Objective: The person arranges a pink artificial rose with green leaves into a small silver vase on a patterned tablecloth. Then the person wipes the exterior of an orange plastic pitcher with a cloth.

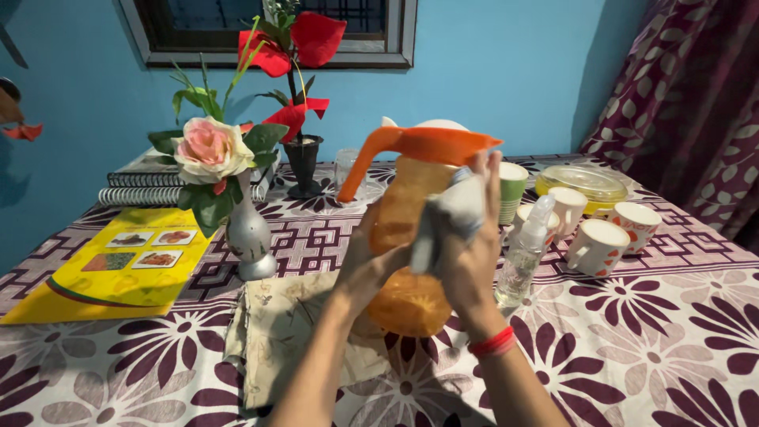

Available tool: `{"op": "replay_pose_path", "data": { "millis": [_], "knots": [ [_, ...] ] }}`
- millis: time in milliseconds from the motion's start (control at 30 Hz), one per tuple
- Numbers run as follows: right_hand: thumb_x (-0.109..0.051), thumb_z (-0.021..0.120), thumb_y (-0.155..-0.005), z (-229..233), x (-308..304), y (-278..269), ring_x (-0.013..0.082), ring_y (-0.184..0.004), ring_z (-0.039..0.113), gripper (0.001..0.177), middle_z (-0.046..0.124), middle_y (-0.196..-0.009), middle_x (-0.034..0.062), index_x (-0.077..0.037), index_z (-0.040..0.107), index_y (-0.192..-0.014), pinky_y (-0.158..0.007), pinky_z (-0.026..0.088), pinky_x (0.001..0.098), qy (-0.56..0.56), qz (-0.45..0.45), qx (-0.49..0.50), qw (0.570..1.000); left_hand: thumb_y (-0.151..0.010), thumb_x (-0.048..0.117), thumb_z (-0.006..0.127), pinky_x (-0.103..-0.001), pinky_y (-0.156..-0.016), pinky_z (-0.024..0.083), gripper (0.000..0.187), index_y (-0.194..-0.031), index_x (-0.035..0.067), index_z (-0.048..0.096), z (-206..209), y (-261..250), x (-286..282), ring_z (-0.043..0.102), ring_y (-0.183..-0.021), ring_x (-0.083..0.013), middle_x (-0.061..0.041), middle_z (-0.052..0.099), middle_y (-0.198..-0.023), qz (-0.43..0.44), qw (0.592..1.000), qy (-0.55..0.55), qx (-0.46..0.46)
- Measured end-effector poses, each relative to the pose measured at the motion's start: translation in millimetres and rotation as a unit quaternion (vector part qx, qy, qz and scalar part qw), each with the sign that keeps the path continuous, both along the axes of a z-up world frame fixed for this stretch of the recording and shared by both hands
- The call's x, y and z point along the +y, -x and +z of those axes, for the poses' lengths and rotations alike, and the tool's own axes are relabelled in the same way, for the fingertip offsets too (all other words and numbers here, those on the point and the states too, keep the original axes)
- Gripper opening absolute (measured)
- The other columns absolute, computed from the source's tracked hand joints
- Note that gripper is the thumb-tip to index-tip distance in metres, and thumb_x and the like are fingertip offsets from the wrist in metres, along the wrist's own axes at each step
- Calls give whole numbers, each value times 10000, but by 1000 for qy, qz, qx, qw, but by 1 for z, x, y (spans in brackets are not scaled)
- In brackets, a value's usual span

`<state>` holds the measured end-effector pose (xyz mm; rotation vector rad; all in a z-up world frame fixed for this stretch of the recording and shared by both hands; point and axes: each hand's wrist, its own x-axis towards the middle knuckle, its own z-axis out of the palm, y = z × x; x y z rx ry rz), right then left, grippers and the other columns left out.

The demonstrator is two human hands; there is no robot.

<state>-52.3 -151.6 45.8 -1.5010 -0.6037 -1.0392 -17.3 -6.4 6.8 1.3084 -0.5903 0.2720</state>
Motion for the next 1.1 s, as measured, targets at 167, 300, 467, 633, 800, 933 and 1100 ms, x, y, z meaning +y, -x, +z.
{"op": "replay_pose_path", "data": {
  "millis": [167,300,467,633,800,933,1100],
  "knots": [
    [-264,500,-1089,0,-14,-30,82,-832,475,596,523,-1034,-5,-54,347,-1625,-709,417,222,-174,157,143,961,-657,401,825,-350,-968,591,960,-1473,28,486,11,13,4,668,-1155,-215,-125,656,-1275,5,999,-29,19],
    [-288,514,-1106,-13,-13,-43,76,-927,497,433,538,-1082,-14,-16,487,-1442,-811,433,226,-183,184,134,956,-669,364,816,-362,-952,590,903,-1447,16,516,11,16,9,669,-1133,-240,-141,663,-1244,-1,999,-15,39],
    [-347,514,-1038,-24,-16,-44,88,-998,572,401,601,-1121,-2,-45,574,-1295,-875,469,259,-219,192,182,939,-672,356,826,-357,-943,603,858,-1406,14,541,9,16,6,684,-1131,-247,-141,667,-1218,30,999,-26,23],
    [-404,521,-1001,-47,-11,-37,143,-1008,623,465,627,-1124,42,-27,575,-1269,-858,508,300,-271,214,224,911,-658,341,842,-378,-890,601,865,-1399,-2,559,11,19,0,675,-1085,-276,-155,675,-1208,23,999,0,40],
    [-452,515,-1011,-64,-7,-38,137,-1014,581,552,597,-1185,50,-46,518,-1385,-828,481,282,-236,224,251,912,-648,332,838,-337,-981,556,892,-1449,106,517,13,24,1,669,-1143,-220,-111,682,-1243,71,995,49,39],
    [-484,520,-990,-70,-4,-35,128,-1068,595,623,599,-1240,47,-71,474,-1455,-875,480,254,-215,234,300,900,-725,358,822,-360,-984,522,832,-1453,81,530,16,24,4,632,-1142,-220,-112,660,-1259,84,992,90,13],
    [-458,561,-1013,-76,1,-30,150,-1016,543,595,564,-1208,30,-92,461,-1471,-793,428,325,-207,307,334,867,-800,494,741,-392,-1027,529,807,-1443,58,524,10,18,20,635,-1208,-236,-102,659,-1307,59,990,125,6]
  ]
}}
